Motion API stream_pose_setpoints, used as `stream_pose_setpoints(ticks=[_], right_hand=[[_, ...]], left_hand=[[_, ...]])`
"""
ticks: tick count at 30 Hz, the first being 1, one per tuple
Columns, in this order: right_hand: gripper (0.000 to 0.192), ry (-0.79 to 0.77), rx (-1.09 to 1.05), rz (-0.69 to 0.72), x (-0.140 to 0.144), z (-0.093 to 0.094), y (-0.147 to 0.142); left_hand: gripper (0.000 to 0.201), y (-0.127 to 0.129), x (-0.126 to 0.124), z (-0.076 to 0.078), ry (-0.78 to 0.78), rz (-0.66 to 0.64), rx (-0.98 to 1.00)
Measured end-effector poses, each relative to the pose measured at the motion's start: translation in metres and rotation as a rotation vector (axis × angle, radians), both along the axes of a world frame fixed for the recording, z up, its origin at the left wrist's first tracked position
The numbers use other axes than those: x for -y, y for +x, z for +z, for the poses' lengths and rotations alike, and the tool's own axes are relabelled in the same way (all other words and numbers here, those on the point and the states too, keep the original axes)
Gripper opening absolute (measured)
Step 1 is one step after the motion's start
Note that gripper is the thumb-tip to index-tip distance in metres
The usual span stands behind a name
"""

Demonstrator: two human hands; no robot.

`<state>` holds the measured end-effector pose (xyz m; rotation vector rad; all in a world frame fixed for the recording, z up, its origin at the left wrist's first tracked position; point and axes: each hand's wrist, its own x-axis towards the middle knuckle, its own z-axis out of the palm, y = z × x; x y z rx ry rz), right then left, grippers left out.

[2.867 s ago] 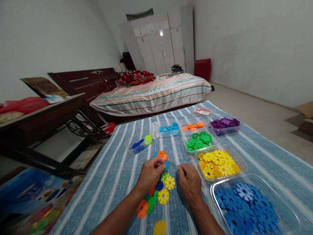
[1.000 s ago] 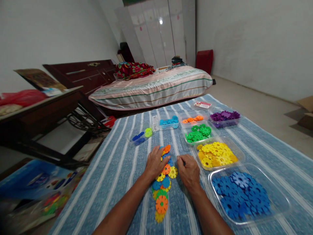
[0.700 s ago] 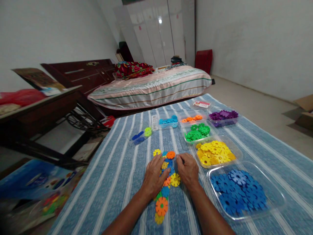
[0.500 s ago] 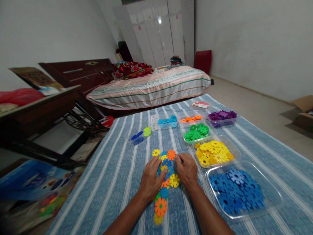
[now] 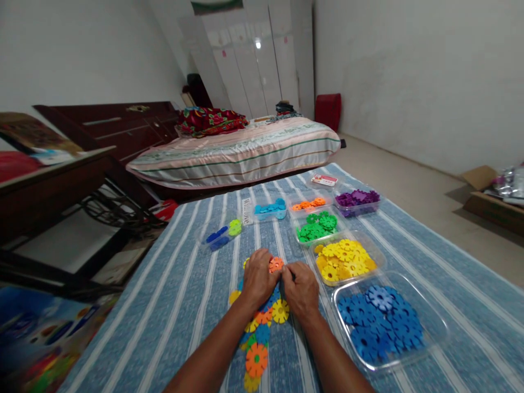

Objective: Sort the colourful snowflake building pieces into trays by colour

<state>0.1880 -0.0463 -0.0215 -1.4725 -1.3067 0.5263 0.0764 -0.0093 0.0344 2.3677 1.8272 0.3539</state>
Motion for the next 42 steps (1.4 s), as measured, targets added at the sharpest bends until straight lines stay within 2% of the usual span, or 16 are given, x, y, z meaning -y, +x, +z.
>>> stream_pose_setpoints(ticks=[4,8,12,14,17,20,22,25,27,33,36,39,42], right_hand=[[0.030,0.013,0.003,-0.013,-0.001,0.000,-0.001],[0.031,0.021,0.010,-0.017,-0.001,0.002,-0.002],[0.030,0.013,0.024,-0.017,0.000,0.001,-0.003],[0.030,0.012,0.032,-0.018,-0.001,0.000,-0.003],[0.029,0.021,0.038,-0.023,-0.001,-0.002,-0.004],[0.029,0.027,0.031,-0.027,-0.002,-0.002,-0.004],[0.030,0.026,0.031,-0.031,-0.002,-0.002,-0.004],[0.030,0.022,0.039,-0.034,-0.002,-0.002,-0.003],[0.030,0.015,0.044,-0.033,-0.002,-0.001,-0.003],[0.031,0.015,0.048,-0.031,0.000,0.000,-0.001],[0.031,0.015,0.050,-0.024,0.001,0.001,0.000],[0.031,0.005,0.053,-0.018,0.001,0.000,0.001],[0.031,0.012,0.055,-0.029,0.001,-0.001,0.001]], left_hand=[[0.010,-0.005,0.000,-0.002,0.031,0.006,0.101],[0.008,-0.013,-0.004,0.001,0.016,0.025,0.249],[0.018,-0.019,-0.020,0.011,-0.141,0.104,0.470],[0.020,-0.014,-0.033,0.020,-0.241,0.162,0.586],[0.019,0.008,-0.061,0.041,-0.311,0.196,0.684],[0.012,0.041,-0.091,0.070,-0.346,0.180,0.795],[0.019,0.060,-0.107,0.088,-0.344,0.157,0.854],[0.024,0.068,-0.114,0.100,-0.306,0.122,0.870],[0.021,0.059,-0.108,0.095,-0.302,0.077,0.822],[0.006,-0.004,-0.066,0.053,-0.329,-0.058,0.491],[0.006,-0.028,-0.047,0.041,-0.305,-0.101,0.312],[0.007,-0.037,-0.034,0.036,-0.269,-0.125,0.155],[0.010,-0.035,-0.028,0.032,-0.217,-0.114,0.035]])
